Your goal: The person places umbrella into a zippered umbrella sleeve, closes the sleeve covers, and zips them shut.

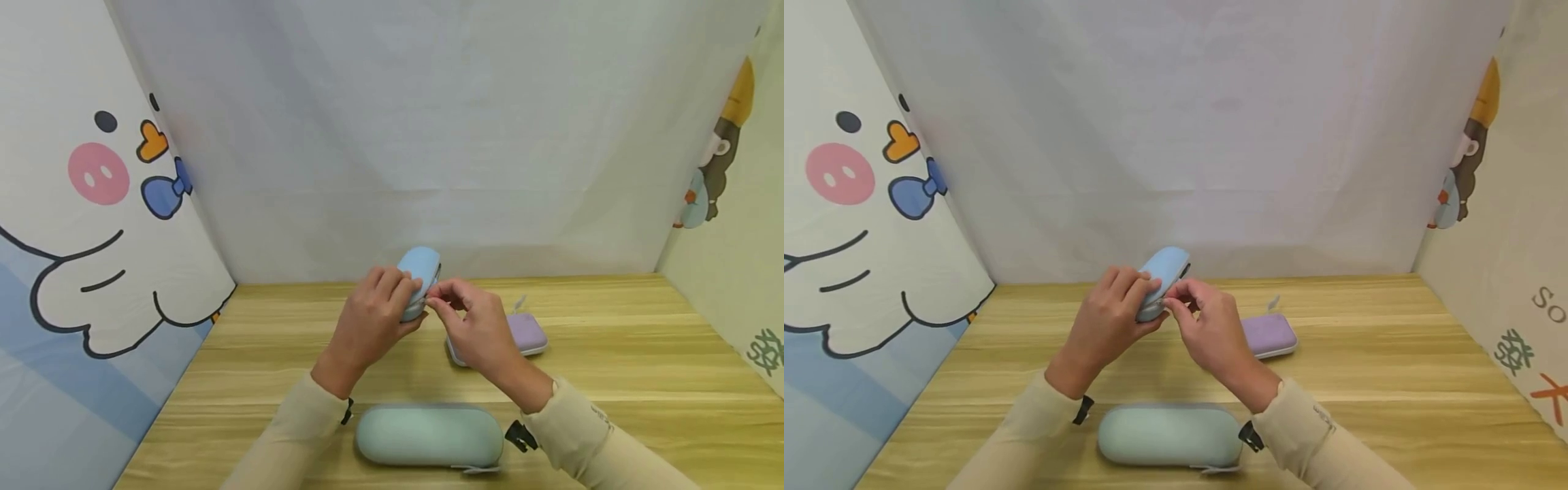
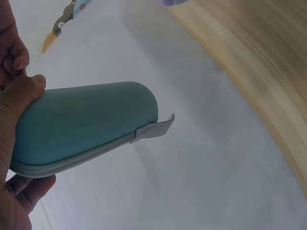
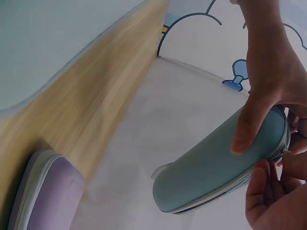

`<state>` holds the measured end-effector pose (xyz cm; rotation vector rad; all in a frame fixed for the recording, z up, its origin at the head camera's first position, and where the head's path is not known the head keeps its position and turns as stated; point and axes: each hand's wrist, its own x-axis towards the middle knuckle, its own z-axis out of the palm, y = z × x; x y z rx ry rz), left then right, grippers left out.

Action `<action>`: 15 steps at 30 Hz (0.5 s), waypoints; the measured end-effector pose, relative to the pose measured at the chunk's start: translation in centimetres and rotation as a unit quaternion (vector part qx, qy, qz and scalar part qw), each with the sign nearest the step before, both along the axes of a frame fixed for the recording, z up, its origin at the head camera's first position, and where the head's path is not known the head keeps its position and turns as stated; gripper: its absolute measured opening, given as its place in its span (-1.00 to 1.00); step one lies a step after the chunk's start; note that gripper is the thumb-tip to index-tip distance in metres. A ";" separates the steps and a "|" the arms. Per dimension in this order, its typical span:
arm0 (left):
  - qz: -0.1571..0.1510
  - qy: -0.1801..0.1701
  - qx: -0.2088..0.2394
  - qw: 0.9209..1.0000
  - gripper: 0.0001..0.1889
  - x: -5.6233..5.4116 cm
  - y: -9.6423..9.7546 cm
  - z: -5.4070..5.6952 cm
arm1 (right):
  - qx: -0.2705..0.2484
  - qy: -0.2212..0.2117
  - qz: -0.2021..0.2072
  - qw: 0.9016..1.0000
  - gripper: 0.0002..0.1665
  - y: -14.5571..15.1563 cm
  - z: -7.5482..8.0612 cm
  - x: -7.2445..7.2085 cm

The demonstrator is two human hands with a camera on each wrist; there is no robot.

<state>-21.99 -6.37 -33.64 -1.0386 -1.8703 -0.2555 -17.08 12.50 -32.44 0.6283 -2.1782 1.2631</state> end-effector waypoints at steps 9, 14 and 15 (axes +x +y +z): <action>0.012 -0.080 -0.017 0.997 -0.30 -0.2 0.0 -0.7 | -0.027 -0.022 0.041 0.999 -0.95 -0.2 -1.0 -0.3; 0.007 -0.062 -0.010 0.998 -0.39 -0.4 -0.2 -0.7 | -0.081 -0.074 0.039 0.993 -0.91 0.1 -1.0 -0.3; 0.005 -0.058 -0.006 0.998 -0.40 -0.4 -0.3 -0.7 | -0.096 -0.091 0.041 0.990 -0.90 0.3 -0.9 -0.4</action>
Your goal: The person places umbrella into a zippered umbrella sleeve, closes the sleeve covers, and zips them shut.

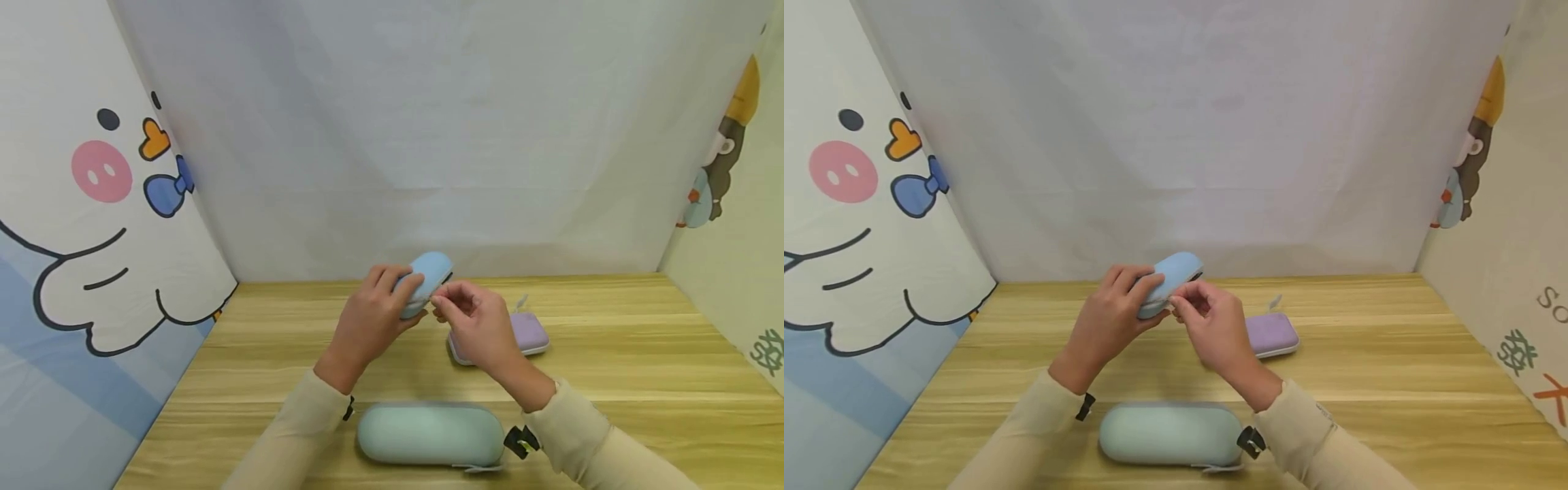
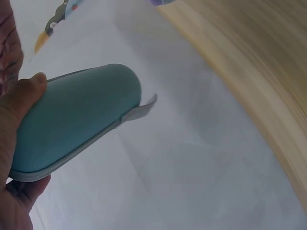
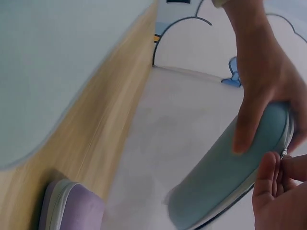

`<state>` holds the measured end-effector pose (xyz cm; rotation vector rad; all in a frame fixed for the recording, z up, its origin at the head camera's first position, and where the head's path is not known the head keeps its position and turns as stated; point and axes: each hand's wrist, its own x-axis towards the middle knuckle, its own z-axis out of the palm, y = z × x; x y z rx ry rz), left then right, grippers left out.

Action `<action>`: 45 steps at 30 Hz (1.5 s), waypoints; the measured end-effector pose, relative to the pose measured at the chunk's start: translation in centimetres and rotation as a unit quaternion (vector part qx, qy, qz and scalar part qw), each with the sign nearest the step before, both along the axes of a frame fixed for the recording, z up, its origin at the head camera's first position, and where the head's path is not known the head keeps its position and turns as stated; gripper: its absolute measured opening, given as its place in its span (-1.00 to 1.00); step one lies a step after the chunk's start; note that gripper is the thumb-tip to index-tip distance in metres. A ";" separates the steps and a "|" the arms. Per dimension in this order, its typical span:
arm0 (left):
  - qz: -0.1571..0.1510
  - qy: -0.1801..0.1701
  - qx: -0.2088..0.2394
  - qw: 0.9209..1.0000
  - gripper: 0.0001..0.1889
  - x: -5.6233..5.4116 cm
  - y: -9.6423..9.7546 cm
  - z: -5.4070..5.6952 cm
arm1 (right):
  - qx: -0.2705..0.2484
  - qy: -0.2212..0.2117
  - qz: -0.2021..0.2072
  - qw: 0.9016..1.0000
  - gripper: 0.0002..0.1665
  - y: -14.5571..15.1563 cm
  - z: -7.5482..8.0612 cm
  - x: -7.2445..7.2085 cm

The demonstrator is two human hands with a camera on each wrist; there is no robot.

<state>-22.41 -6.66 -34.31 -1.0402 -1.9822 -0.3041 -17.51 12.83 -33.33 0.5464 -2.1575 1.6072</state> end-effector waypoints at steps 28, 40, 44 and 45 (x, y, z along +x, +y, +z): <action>-0.212 -0.005 0.104 0.972 -0.40 -0.2 -2.7 0.9 | 0.075 -0.018 0.011 0.997 -0.44 9.7 0.3 -1.4; -0.136 -0.050 0.046 0.988 -0.21 0.1 -2.5 1.3 | 0.187 0.125 -0.015 0.974 -0.04 9.1 0.6 -0.5; -0.059 -0.037 -0.010 0.998 -0.19 -0.1 -0.9 1.3 | 0.215 0.212 -0.028 0.953 -0.09 7.5 1.1 0.3; -0.051 -0.033 -0.019 0.998 -0.18 -0.1 -0.4 1.2 | 0.220 0.228 -0.031 0.948 -0.11 7.1 1.1 0.5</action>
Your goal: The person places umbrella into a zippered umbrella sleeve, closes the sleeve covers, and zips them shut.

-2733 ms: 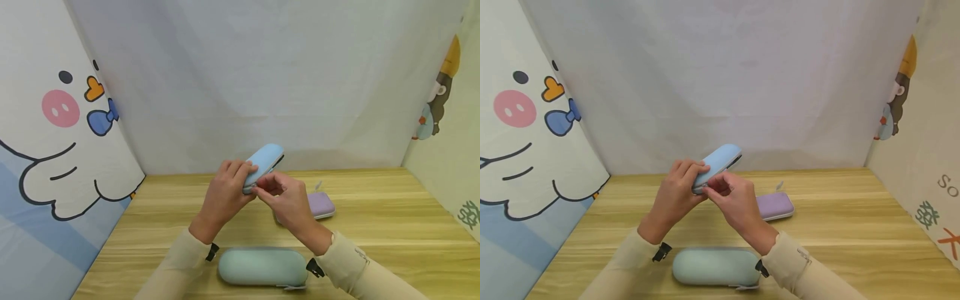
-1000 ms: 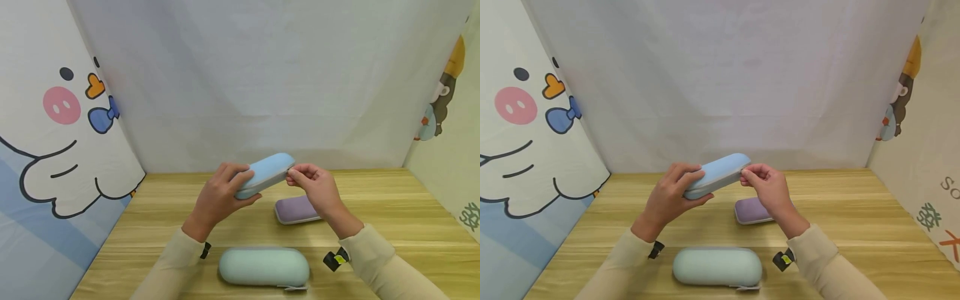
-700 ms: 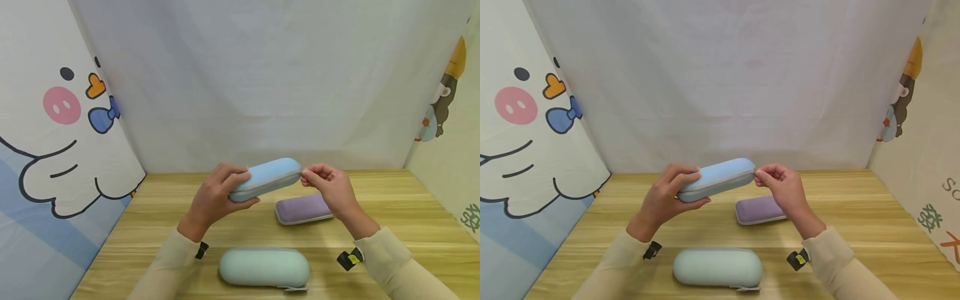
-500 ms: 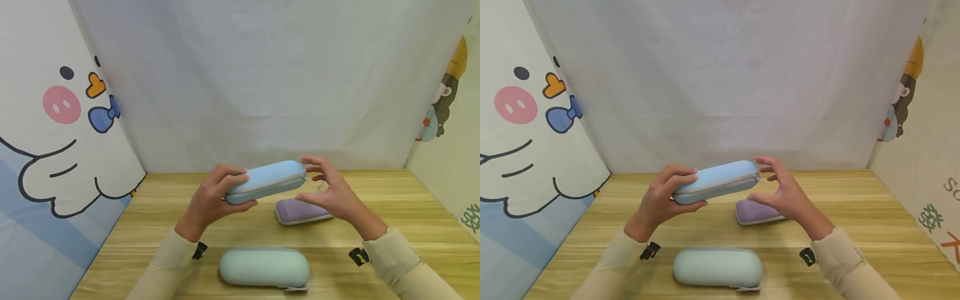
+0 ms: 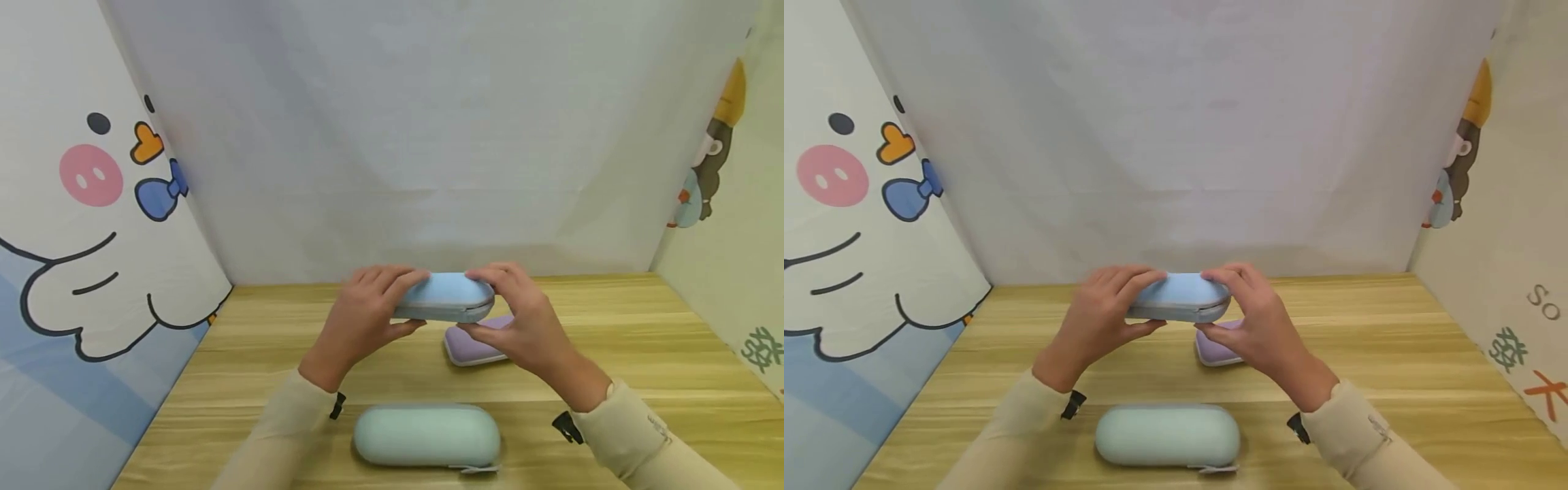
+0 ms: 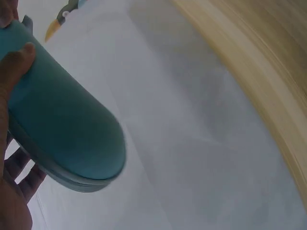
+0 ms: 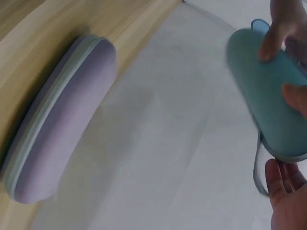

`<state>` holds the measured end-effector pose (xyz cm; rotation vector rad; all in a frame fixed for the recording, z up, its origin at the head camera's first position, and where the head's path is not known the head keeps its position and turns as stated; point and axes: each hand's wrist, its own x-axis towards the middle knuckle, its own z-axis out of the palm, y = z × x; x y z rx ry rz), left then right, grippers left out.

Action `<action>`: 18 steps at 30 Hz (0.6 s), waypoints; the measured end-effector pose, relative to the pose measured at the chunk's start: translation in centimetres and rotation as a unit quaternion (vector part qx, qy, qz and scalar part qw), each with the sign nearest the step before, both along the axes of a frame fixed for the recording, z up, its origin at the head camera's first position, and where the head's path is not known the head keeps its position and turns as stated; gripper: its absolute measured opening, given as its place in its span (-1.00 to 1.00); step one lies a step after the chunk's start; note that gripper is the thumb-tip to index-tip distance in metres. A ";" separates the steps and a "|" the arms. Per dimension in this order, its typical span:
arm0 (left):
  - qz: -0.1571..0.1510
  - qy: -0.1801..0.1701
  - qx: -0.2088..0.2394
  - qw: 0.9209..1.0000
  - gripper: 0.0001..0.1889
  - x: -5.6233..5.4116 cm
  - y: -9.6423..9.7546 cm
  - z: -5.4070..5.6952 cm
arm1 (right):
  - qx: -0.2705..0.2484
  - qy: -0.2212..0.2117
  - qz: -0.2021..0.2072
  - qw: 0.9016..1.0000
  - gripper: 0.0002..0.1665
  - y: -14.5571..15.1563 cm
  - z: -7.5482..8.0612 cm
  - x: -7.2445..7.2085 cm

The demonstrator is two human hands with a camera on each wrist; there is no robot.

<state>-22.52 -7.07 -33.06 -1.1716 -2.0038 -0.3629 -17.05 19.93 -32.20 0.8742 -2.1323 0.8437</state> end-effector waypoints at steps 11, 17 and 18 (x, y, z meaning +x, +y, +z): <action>-0.044 -0.049 0.055 0.996 -0.13 -0.4 2.7 -1.8 | 0.030 0.067 -0.039 0.997 -0.08 -2.6 -0.6 0.3; 0.038 -0.005 0.050 0.998 -0.12 0.0 3.1 -1.1 | 0.005 0.102 -0.056 0.993 -0.38 -3.7 -0.6 0.6; 0.048 0.001 0.051 0.998 -0.13 0.1 3.2 -0.9 | 0.000 0.110 -0.056 0.992 -0.45 -3.9 -0.5 0.6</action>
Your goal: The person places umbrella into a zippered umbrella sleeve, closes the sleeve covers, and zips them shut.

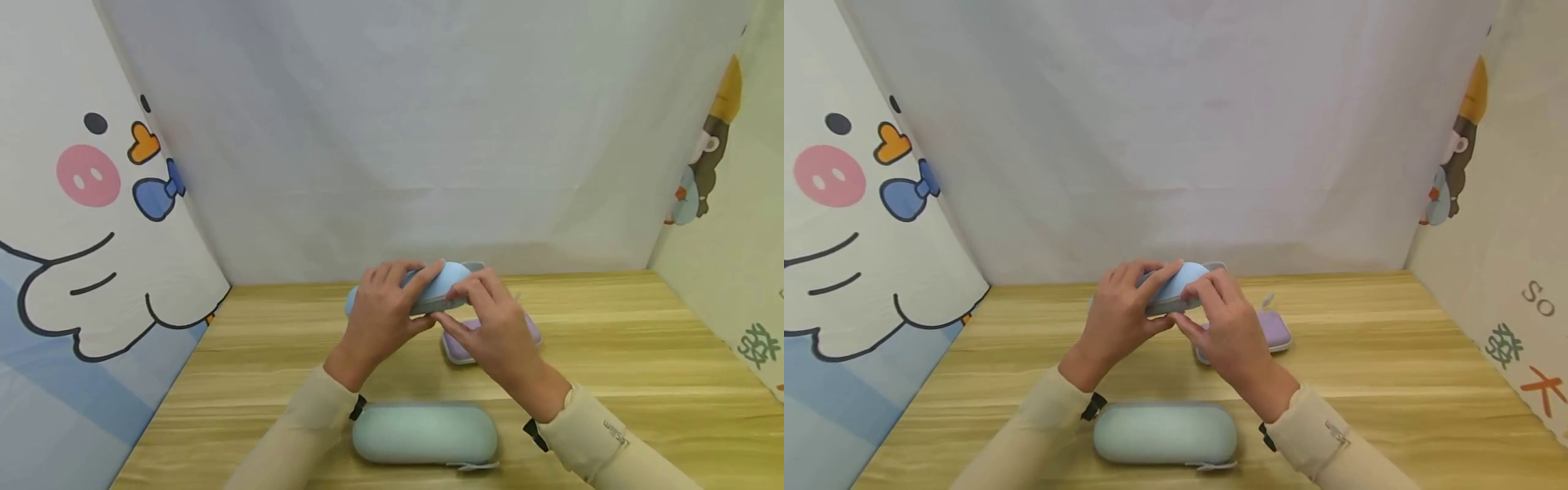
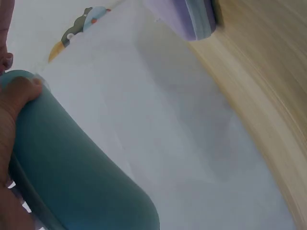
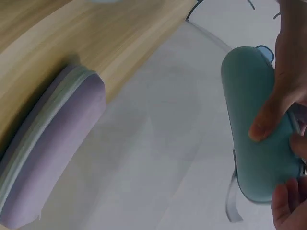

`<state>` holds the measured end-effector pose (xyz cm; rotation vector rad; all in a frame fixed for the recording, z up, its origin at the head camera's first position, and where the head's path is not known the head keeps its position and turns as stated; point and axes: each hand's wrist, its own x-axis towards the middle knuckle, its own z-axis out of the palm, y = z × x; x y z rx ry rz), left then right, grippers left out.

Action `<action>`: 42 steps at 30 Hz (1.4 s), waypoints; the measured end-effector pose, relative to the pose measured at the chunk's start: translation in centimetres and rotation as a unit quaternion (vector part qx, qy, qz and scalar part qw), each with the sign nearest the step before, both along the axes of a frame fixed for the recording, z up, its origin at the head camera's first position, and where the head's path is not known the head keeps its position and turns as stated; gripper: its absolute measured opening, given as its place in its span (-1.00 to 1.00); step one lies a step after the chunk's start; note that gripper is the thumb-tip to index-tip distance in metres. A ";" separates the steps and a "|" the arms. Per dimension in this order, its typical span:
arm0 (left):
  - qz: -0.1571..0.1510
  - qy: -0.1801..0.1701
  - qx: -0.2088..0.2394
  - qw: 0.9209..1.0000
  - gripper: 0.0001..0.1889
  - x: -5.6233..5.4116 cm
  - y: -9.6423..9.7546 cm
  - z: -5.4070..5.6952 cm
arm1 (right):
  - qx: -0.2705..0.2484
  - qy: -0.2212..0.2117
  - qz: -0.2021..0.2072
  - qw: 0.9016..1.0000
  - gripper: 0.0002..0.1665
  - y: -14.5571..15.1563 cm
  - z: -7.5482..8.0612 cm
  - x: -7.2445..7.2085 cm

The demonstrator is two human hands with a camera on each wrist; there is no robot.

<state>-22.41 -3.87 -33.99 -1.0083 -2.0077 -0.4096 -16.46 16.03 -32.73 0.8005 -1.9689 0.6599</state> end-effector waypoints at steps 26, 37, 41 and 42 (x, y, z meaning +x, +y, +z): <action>-0.061 -0.100 0.025 0.993 -0.22 0.2 -1.2 0.4 | -0.339 -0.413 0.134 0.835 -0.87 2.9 2.4 -0.6; -0.188 -0.128 0.039 0.973 -0.20 0.7 -1.8 0.9 | -0.347 -0.470 0.209 0.784 -0.97 3.9 1.8 -1.1; -0.202 -0.113 0.024 0.972 -0.21 1.1 -1.7 1.2 | -0.347 -0.488 0.214 0.772 -0.85 3.8 1.1 -1.4; -0.196 -0.109 0.020 0.974 -0.21 1.1 -1.7 1.2 | -0.346 -0.489 0.212 0.772 -0.84 3.8 1.0 -1.4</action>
